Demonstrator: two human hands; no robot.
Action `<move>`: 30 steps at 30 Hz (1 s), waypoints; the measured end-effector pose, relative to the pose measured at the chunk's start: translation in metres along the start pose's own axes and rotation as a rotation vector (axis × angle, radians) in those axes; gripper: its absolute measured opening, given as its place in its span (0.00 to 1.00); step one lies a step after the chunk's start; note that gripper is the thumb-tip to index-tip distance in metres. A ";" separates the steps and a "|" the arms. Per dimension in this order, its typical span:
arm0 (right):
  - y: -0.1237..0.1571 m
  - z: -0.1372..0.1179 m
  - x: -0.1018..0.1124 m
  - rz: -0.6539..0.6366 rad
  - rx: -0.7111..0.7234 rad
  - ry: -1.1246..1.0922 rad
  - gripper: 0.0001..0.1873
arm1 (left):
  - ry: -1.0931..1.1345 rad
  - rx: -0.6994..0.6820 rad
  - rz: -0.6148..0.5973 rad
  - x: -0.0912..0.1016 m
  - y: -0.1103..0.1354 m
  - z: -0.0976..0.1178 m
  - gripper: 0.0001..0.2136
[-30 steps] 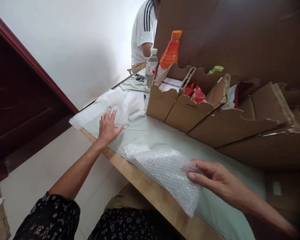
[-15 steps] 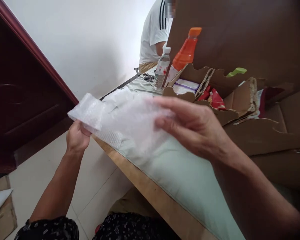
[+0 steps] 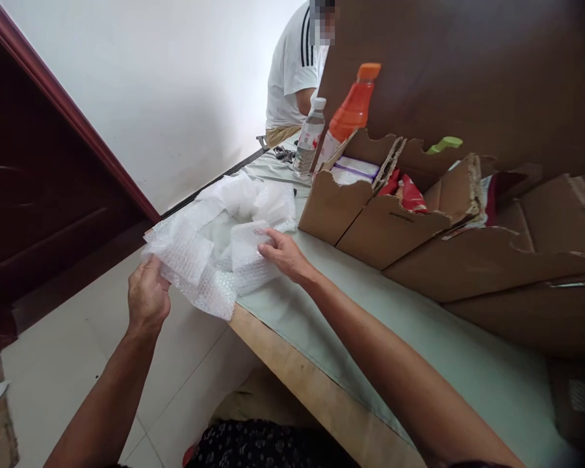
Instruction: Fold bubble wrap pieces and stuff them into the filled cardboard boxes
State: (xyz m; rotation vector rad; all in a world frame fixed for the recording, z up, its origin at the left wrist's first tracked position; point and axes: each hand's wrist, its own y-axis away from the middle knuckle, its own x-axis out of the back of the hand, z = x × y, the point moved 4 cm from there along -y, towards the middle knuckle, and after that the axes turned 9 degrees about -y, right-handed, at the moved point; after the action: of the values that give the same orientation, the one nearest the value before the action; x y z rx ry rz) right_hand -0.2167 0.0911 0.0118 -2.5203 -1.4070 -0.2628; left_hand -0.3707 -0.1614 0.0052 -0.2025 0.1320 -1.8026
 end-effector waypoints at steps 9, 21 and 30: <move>-0.034 -0.016 0.020 0.089 -0.082 0.415 0.23 | -0.877 -0.660 -0.649 -0.112 0.008 0.010 0.29; -0.110 -0.041 0.049 0.060 0.151 0.964 0.16 | -1.064 -0.784 -0.710 -0.124 -0.003 -0.015 0.26; -0.084 -0.091 0.076 0.232 0.133 0.855 0.14 | -1.037 -0.870 -0.728 -0.159 -0.007 -0.011 0.21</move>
State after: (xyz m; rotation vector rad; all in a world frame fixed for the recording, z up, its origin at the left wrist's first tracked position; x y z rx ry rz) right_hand -0.2521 0.1685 0.1297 -2.0155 -0.7513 -1.0068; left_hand -0.3428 -0.0052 -0.0146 -1.9552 0.0901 -1.9835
